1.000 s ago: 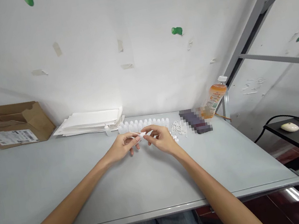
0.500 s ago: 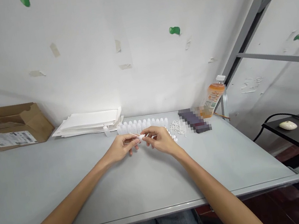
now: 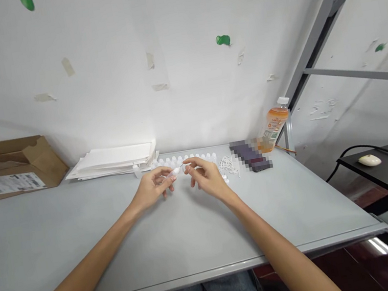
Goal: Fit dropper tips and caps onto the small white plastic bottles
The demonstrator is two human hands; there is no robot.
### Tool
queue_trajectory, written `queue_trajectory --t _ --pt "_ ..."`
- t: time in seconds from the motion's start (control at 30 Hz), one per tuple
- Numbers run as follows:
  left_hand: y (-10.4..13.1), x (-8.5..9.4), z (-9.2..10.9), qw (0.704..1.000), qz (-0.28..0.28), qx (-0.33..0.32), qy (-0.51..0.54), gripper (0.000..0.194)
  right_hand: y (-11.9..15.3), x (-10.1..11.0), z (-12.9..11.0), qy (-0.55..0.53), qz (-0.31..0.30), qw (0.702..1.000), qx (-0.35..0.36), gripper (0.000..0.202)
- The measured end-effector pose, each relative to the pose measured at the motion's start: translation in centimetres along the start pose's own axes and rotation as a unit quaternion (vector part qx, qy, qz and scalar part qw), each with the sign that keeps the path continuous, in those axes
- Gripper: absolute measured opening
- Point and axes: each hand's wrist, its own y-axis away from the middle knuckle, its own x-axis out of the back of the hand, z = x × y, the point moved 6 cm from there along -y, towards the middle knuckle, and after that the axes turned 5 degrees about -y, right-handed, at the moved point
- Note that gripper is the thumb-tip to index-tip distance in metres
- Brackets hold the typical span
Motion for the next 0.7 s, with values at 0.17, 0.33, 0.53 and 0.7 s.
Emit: queue_trajectory --t 0.17,0.33,0.53,0.7 --pt "-0.1 0.3 -0.3 0.999 0.034 -0.008 -0.035 0.032 0.1 -0.1 -0.3 -0.075 -0.01 0.997 -0.024 0.042" --pt "0.0 0.2 -0.2 0.998 0.039 -0.02 -0.036 0.027 0.1 -0.5 -0.4 -0.049 -0.023 0.998 -0.021 0.035" --pt "0.0 0.2 -0.5 0.999 0.05 -0.017 -0.009 0.032 0.4 -1.1 0.3 0.032 -0.07 0.996 -0.048 0.027" --pt "-0.1 0.3 -0.5 0.997 0.064 -0.031 -0.017 0.038 0.4 -1.5 0.8 0.04 -0.093 0.993 -0.056 0.022"
